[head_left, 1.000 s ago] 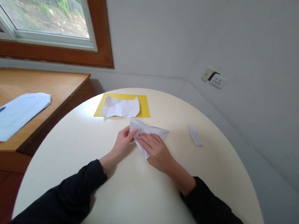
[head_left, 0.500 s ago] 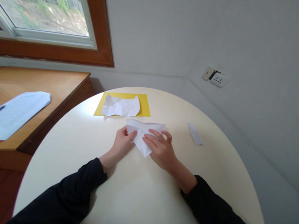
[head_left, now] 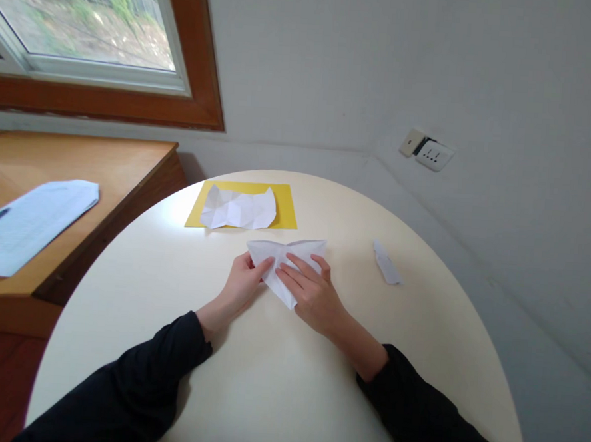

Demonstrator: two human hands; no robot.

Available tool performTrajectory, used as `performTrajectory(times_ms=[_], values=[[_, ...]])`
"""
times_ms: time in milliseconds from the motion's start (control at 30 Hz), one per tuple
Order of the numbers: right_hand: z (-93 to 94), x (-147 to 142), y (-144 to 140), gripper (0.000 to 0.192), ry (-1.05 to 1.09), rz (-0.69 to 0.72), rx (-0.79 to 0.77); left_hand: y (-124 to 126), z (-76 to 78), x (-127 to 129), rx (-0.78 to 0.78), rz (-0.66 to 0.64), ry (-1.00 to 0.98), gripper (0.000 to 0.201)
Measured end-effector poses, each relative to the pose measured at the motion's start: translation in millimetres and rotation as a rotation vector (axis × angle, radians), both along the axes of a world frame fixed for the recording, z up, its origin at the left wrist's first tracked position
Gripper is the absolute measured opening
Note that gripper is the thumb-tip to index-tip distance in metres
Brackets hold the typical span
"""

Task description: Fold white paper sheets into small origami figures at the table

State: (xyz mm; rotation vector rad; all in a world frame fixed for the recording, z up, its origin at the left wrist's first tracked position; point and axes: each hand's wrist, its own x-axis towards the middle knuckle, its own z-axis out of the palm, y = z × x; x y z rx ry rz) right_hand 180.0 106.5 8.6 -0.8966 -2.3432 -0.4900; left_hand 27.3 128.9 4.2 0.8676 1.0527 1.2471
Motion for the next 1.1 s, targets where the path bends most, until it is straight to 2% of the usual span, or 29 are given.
performTrajectory(times_ms=[233,433,533,633,733,833,900,967,1033,1100], values=[[3.8,4.6,0.3,0.019,0.128,-0.118,0.087,2.8,-5.9,-1.3,-0.007,0.03,0.01,0.031],[6.9,7.7,-1.5,0.034,0.328,-0.195,0.046,2.5,-3.8,-1.6,-0.032,0.022,0.004,0.029],[15.1,13.6,-0.9,0.035,0.431,-0.176,0.018,2.3,-1.3,-1.0,-0.059,0.019,-0.007,0.027],[31.8,21.9,2.7,0.031,0.505,-0.174,0.002,1.9,2.8,0.1,-0.103,-0.031,-0.051,0.026],[49.9,25.6,6.4,0.027,0.405,-0.212,-0.084,1.1,6.2,0.3,-0.156,-0.104,-0.076,0.027],[58.0,20.4,5.3,0.031,0.196,-0.288,-0.137,0.8,6.5,-0.9,-0.138,-0.177,-0.044,0.028],[56.4,13.9,2.5,0.033,0.074,-0.344,-0.166,1.1,5.1,-2.4,-0.093,-0.214,0.027,0.029],[51.9,8.1,-0.1,0.028,-0.007,-0.362,-0.216,1.7,3.5,-4.0,-0.038,-0.24,0.129,0.029],[48.3,5.1,-1.0,0.019,-0.039,-0.368,-0.3,2.2,2.9,-5.6,0.012,-0.267,0.219,0.029],[47.9,5.4,-0.2,0.018,-0.037,-0.362,-0.412,2.5,3.5,-7.2,0.043,-0.301,0.275,0.032]])
